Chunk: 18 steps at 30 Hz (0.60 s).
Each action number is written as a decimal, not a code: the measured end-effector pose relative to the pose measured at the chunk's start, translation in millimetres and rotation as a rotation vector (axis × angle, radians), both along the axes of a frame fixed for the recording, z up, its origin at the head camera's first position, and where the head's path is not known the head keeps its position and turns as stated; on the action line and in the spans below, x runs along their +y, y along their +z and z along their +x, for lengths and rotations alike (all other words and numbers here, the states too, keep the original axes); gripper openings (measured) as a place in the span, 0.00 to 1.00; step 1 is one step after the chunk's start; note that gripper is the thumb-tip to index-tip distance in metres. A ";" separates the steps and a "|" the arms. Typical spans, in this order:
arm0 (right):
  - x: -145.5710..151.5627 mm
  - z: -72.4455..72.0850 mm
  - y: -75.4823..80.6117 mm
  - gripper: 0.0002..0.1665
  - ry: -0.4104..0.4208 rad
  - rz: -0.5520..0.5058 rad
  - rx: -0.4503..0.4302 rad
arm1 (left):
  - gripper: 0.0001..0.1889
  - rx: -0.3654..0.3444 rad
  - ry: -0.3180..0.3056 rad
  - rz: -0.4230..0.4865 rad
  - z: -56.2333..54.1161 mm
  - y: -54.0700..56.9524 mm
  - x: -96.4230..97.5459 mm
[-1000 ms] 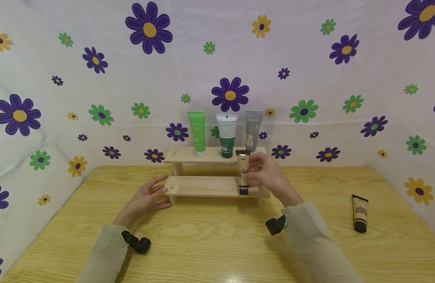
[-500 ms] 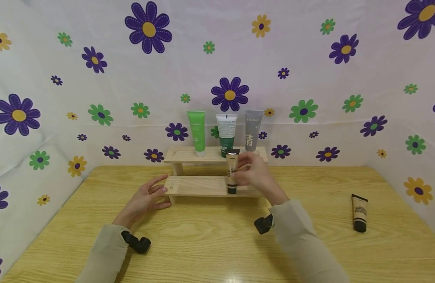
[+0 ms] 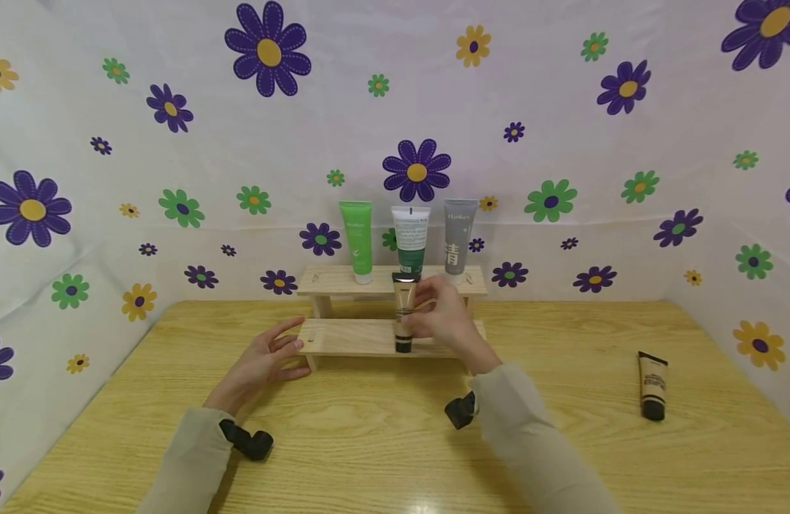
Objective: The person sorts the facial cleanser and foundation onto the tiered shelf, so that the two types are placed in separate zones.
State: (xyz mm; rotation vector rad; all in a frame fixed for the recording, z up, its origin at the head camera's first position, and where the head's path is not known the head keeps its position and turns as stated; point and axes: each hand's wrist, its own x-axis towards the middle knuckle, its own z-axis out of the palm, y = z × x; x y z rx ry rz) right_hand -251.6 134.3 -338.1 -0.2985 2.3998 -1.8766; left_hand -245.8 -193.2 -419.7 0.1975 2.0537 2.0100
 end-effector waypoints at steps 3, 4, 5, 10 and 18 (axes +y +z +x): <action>-5.2 -1.5 -2.6 0.28 0.003 -0.009 0.019 | 0.31 0.005 -0.003 -0.001 -0.2 -0.4 -0.1; -6.8 -1.8 -3.4 0.28 0.002 -0.013 0.030 | 0.31 0.005 -0.003 -0.001 -0.2 -0.4 0.0; -8.4 -2.2 -4.3 0.27 0.003 -0.016 0.040 | 0.31 0.004 -0.003 0.000 -0.1 -0.3 0.1; -17.5 -2.6 -5.6 0.25 -0.009 -0.028 0.072 | 0.31 0.001 0.004 0.000 0.3 1.2 0.8; -32.0 -3.7 -9.3 0.24 -0.040 -0.032 0.085 | 0.31 -0.005 0.004 -0.003 0.8 1.6 1.2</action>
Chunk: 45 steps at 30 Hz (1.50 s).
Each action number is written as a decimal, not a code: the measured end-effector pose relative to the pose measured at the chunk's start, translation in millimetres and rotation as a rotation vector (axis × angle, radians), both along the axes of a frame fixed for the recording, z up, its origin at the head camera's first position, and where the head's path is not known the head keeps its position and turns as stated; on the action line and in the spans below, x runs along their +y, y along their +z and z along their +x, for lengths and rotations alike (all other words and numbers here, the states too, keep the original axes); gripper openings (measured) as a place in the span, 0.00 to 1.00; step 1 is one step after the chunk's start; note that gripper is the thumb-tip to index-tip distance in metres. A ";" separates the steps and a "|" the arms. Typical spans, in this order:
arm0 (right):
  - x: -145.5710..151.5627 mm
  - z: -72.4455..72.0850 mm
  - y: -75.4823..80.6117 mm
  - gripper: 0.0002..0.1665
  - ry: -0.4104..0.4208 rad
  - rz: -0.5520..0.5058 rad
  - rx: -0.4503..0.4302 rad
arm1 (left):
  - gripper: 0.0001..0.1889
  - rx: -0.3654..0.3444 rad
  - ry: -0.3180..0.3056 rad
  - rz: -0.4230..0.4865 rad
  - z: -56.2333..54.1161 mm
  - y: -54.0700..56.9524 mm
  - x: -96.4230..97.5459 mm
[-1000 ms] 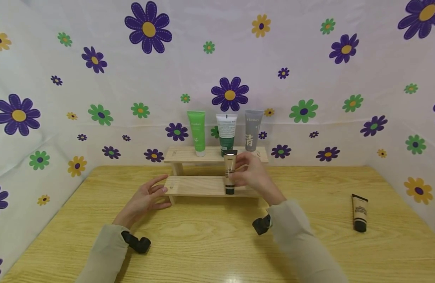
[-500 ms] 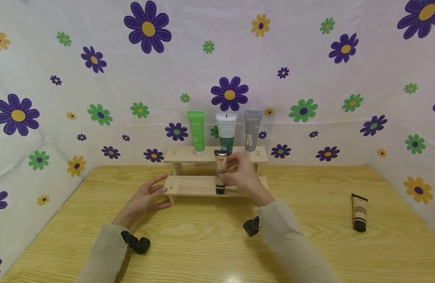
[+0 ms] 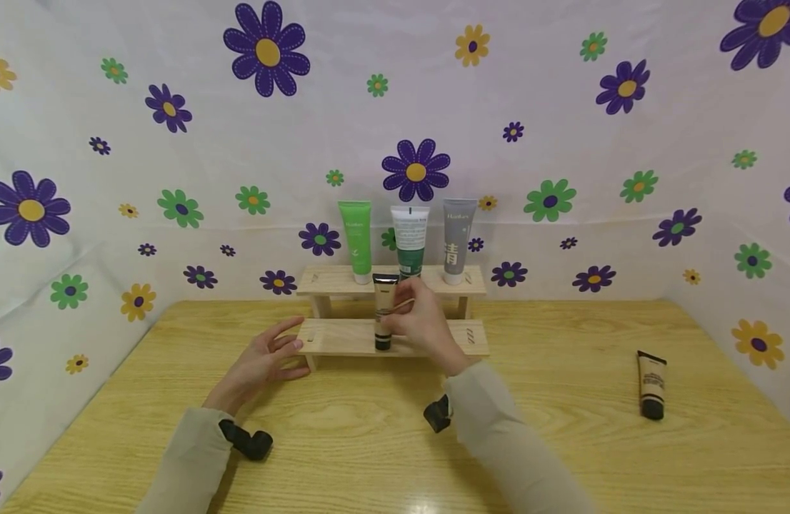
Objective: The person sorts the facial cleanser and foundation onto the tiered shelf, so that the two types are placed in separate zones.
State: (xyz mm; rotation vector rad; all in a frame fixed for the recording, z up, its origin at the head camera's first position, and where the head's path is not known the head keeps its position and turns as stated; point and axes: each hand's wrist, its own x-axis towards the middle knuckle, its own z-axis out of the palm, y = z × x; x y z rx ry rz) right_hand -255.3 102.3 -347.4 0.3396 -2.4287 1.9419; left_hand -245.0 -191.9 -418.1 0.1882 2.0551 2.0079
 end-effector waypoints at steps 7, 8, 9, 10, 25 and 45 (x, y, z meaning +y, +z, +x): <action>-11.3 -0.7 -5.5 0.24 -0.011 0.007 0.071 | 0.31 0.002 0.000 -0.001 -0.5 -0.3 -0.2; -13.1 -0.8 -6.1 0.24 -0.012 0.009 0.080 | 0.31 0.006 -0.002 -0.001 -0.4 -0.3 -0.2; -14.9 -0.9 -6.5 0.24 -0.014 0.012 0.087 | 0.31 0.009 -0.004 -0.001 -0.2 -0.2 -0.4; -16.7 -0.9 -6.8 0.23 -0.016 0.015 0.093 | 0.31 0.011 -0.006 0.000 0.1 0.2 -0.6; -44.8 -0.9 -11.0 0.23 -0.029 0.072 0.232 | 0.31 -0.002 0.000 -0.002 0.4 0.7 0.1; -19.5 4.6 -7.2 0.25 0.020 0.112 0.146 | 0.31 -0.010 0.011 0.006 -0.7 -0.1 -0.2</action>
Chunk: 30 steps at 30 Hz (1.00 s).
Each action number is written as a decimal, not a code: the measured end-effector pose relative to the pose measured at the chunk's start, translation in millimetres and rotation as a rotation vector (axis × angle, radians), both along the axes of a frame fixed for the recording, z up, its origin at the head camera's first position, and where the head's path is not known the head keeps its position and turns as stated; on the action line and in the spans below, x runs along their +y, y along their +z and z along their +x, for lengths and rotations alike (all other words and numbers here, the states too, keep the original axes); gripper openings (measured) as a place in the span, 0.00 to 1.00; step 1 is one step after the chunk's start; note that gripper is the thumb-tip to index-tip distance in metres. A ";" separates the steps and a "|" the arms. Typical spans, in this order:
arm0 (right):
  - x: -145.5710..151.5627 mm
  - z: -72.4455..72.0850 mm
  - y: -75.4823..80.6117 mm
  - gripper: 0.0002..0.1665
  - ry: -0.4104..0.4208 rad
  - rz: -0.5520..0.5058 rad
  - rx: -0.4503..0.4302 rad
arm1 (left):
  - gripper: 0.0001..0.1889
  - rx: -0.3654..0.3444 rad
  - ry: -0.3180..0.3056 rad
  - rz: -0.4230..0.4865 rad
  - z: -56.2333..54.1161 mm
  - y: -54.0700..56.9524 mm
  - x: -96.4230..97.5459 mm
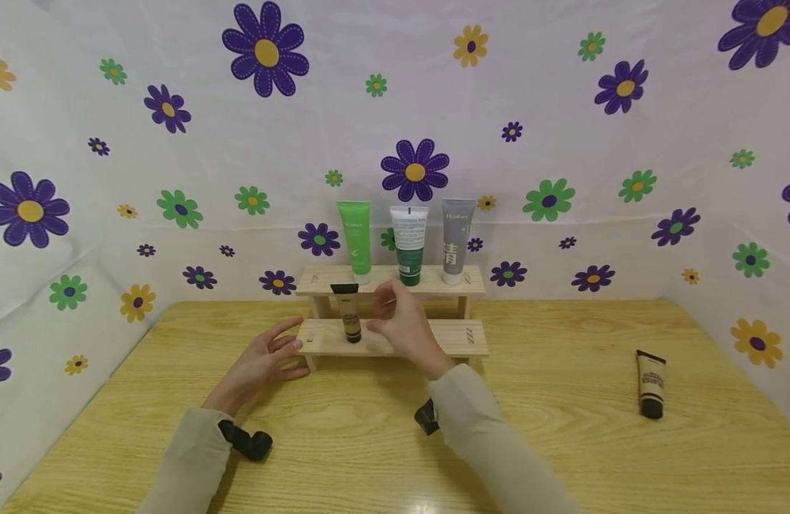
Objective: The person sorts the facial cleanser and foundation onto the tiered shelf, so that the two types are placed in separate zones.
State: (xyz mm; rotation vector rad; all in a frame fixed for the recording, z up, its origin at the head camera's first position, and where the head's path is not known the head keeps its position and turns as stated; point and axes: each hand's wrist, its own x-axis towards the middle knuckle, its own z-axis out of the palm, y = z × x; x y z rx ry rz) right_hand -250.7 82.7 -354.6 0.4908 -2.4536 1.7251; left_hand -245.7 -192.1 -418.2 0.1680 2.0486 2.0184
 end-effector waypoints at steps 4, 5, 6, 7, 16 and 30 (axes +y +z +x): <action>13.1 0.2 0.0 0.24 -0.015 0.001 -0.010 | 0.31 0.002 -0.003 -0.002 0.4 0.6 -0.6; 16.5 0.1 -0.3 0.24 -0.019 0.001 -0.010 | 0.31 0.003 -0.002 -0.003 0.5 0.8 -0.6; 19.8 0.1 -0.6 0.24 -0.026 0.002 -0.012 | 0.31 0.003 -0.001 -0.005 0.6 0.9 -0.6; 23.0 0.4 -0.8 0.24 -0.034 0.001 -0.015 | 0.31 0.003 -0.002 -0.005 0.7 1.0 -0.7; 53.1 2.3 -3.1 0.24 -0.066 0.023 0.013 | 0.31 0.010 -0.006 -0.005 1.2 -0.1 -0.9; 96.0 9.3 -4.3 0.24 -0.118 0.049 -0.005 | 0.31 0.014 -0.021 -0.004 2.9 2.7 0.4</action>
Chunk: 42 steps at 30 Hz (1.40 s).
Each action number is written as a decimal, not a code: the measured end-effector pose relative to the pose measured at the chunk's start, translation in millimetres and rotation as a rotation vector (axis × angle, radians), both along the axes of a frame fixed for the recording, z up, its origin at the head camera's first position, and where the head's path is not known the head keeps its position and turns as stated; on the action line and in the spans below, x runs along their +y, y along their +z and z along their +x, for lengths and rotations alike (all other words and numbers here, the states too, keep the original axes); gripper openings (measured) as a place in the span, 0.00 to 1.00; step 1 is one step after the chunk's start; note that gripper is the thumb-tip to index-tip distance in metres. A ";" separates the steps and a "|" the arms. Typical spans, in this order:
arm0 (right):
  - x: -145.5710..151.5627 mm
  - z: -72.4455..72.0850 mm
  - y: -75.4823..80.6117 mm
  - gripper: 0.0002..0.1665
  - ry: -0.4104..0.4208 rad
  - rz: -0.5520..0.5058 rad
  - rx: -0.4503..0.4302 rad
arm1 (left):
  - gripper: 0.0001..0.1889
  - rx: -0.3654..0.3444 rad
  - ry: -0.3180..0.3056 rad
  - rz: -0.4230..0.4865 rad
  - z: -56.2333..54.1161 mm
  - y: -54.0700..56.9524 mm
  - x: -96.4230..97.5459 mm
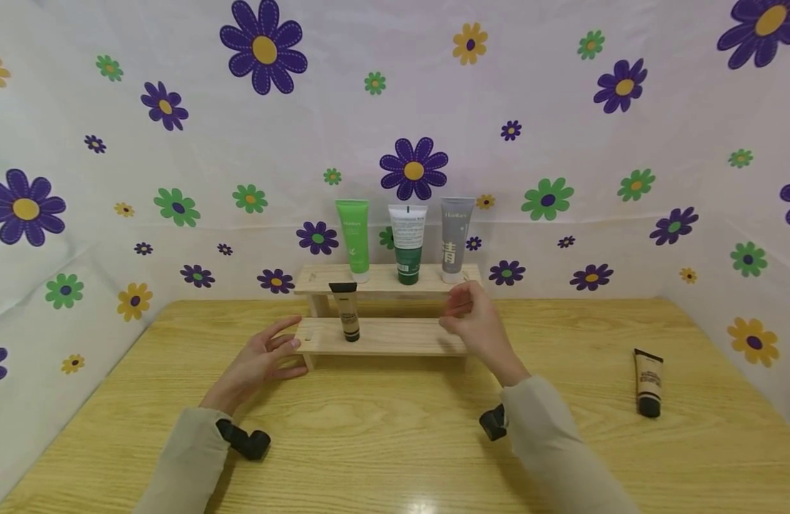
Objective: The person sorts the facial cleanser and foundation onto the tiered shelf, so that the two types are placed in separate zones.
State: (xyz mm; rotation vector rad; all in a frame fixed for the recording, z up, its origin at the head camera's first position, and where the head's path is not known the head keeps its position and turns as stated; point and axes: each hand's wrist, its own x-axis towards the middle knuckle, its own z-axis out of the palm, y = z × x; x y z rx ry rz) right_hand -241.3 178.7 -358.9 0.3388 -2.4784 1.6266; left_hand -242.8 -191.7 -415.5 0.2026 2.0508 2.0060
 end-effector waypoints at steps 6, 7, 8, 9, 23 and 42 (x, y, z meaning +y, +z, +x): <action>18.5 2.2 -1.9 0.23 -0.049 0.031 -0.009 | 0.31 0.004 -0.011 0.004 0.7 0.7 0.0; 21.4 2.7 -2.2 0.23 -0.057 0.034 -0.009 | 0.30 0.005 -0.011 0.005 0.5 0.5 -0.1; 24.2 3.5 -2.3 0.24 -0.064 0.038 -0.012 | 0.30 0.004 -0.010 0.007 0.3 0.4 -0.1; 27.0 4.3 -2.4 0.24 -0.072 0.048 -0.015 | 0.30 0.004 -0.011 0.006 0.1 0.4 -0.2; 66.4 12.3 -10.0 0.24 -0.149 0.147 -0.027 | 0.30 0.018 -0.016 -0.001 0.2 -1.7 -1.2; 133.3 26.4 -20.2 0.27 -0.227 0.194 -0.035 | 0.30 0.009 -0.012 0.001 -1.2 -2.7 -0.6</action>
